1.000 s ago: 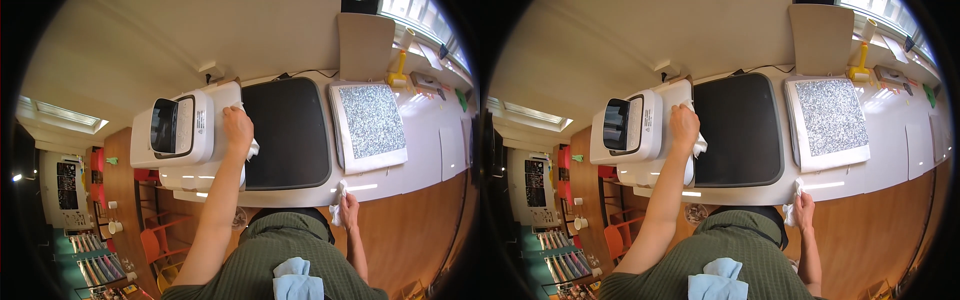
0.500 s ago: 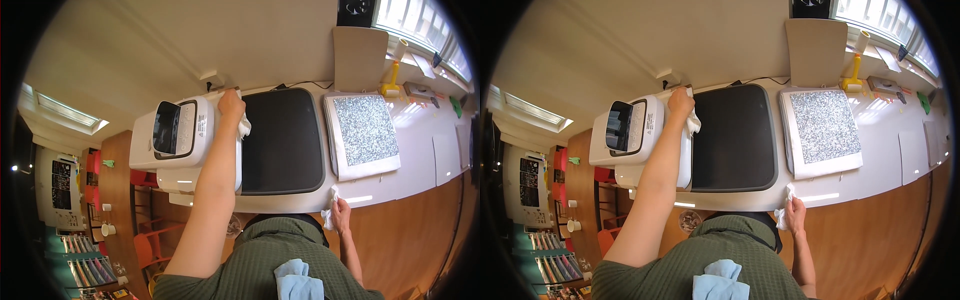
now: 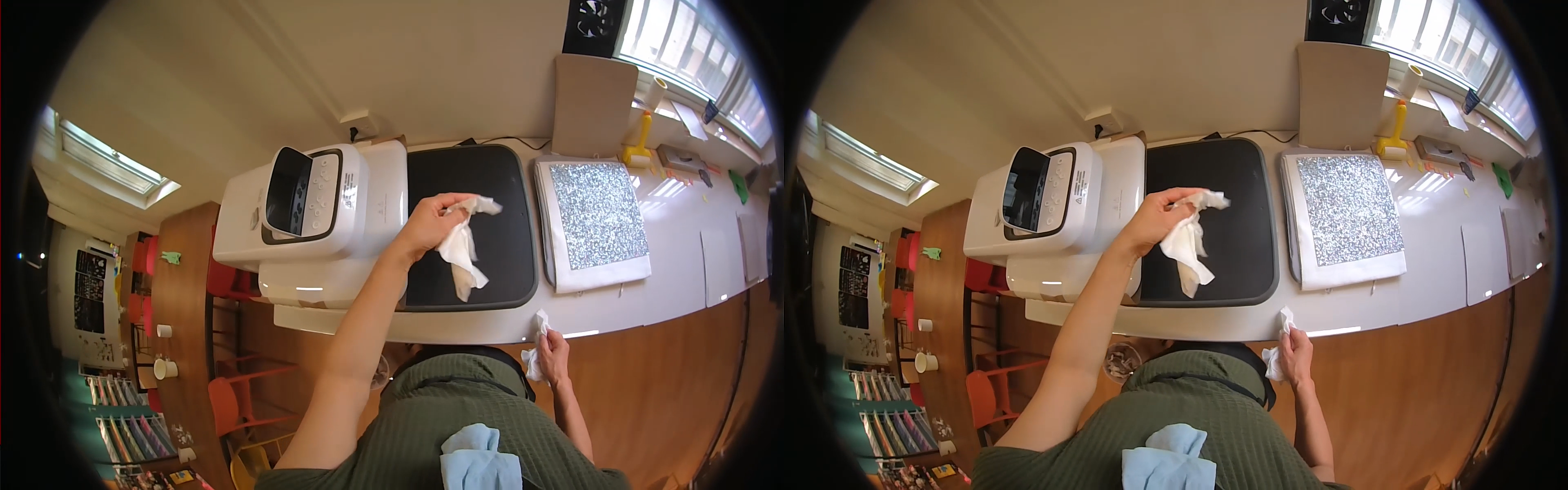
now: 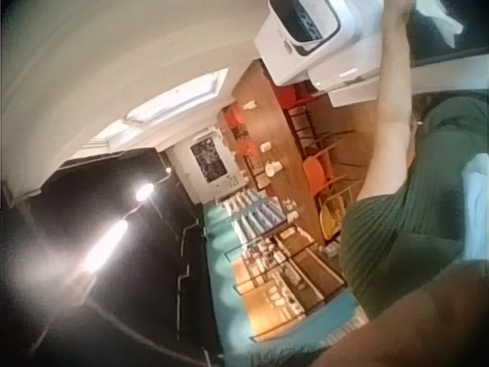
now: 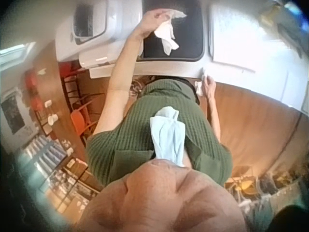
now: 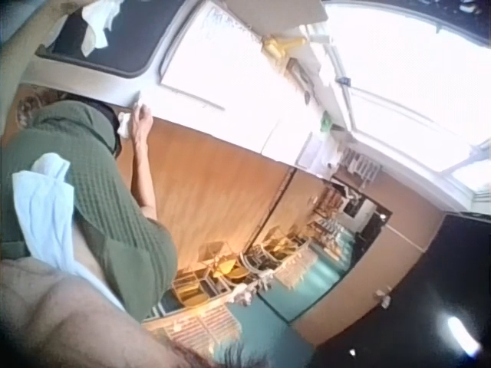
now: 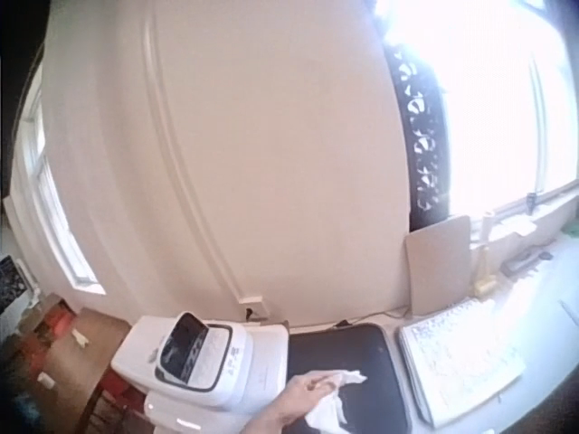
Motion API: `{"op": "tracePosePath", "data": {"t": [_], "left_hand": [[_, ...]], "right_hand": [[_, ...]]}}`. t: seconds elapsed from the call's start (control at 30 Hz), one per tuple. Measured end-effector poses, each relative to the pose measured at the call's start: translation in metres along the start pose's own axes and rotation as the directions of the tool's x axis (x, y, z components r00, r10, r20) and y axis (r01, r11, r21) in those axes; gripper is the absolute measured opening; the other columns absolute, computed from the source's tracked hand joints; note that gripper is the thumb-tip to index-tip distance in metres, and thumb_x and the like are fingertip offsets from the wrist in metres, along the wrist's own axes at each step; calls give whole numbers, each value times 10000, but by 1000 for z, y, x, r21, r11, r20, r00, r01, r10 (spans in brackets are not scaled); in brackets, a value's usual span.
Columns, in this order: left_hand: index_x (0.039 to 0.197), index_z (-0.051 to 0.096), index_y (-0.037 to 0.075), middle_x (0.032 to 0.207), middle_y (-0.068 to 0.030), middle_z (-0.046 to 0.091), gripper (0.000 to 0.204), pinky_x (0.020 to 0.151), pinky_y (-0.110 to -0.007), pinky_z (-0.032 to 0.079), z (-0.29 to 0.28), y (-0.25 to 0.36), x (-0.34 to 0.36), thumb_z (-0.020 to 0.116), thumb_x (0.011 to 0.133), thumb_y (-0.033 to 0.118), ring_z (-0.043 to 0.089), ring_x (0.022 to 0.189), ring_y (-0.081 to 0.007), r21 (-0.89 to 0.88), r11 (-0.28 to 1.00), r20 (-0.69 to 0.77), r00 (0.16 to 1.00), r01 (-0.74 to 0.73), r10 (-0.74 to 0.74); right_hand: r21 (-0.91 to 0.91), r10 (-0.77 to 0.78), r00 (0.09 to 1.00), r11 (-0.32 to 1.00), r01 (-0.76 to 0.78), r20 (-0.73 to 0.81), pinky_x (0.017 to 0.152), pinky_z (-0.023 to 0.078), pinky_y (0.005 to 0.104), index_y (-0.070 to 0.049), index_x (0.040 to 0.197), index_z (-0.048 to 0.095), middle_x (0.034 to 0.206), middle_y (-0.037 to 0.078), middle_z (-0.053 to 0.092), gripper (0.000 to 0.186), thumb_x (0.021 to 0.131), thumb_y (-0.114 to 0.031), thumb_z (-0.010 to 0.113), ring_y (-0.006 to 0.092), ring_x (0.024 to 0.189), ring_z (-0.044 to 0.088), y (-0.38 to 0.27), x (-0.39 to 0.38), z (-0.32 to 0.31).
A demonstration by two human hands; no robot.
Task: The person wipes down several worktables and the exterior of a heat press machine using a cloth and spray bottle.
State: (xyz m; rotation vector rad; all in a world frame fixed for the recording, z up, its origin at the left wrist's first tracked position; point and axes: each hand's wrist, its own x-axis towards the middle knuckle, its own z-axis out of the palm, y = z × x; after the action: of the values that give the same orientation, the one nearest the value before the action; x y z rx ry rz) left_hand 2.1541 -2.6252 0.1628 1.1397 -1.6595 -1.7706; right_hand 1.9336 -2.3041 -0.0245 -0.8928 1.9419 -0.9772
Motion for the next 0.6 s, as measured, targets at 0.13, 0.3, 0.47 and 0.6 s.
{"op": "tracePosePath", "data": {"t": [0.13, 0.3, 0.47, 0.6], "left_hand": [[1321, 547, 49, 1113, -60, 659, 376, 842, -305, 546, -7, -14, -34, 587, 968, 169, 659, 963, -162, -558, 830, 53, 998, 13, 20], [1325, 530, 110, 1205, -81, 625, 371, 947, -407, 510, -6, -52, -61, 516, 1012, 309, 606, 1103, -253, -937, 327, 114, 992, 126, -55], [1341, 510, 88, 1218, -91, 620, 430, 948, -421, 513, 15, -49, -69, 485, 1020, 372, 607, 1103, -253, -958, 231, 184, 982, 171, 33], [1350, 503, 91, 1238, -94, 613, 412, 955, -423, 520, 23, -52, -77, 529, 1003, 311, 605, 1122, -248, -953, 264, 157, 988, 151, 1]], "right_hand": [[-143, -77, 997, 987, 72, -29, 719, 464, 324, 57, 975, 613, 818, 136, 589, 208, 940, -138, 550, 192, 774, 568, -2, 9, -9], [-126, -149, 978, 983, 131, -147, 732, 452, 350, 33, 1087, 608, 869, 141, 565, 240, 961, -151, 519, 229, 790, 552, -15, 36, -13], [6, -130, 981, 991, 130, 147, 993, 433, 364, -23, 1432, 436, 1354, 247, 510, 479, 985, -172, 520, 327, 1237, 516, -43, 65, -18], [-610, -397, 918, 722, 328, 25, 903, 517, 401, -36, 1238, 629, 1226, 236, 622, 320, 934, -123, 586, 392, 1068, 628, -66, 72, -29]]}}
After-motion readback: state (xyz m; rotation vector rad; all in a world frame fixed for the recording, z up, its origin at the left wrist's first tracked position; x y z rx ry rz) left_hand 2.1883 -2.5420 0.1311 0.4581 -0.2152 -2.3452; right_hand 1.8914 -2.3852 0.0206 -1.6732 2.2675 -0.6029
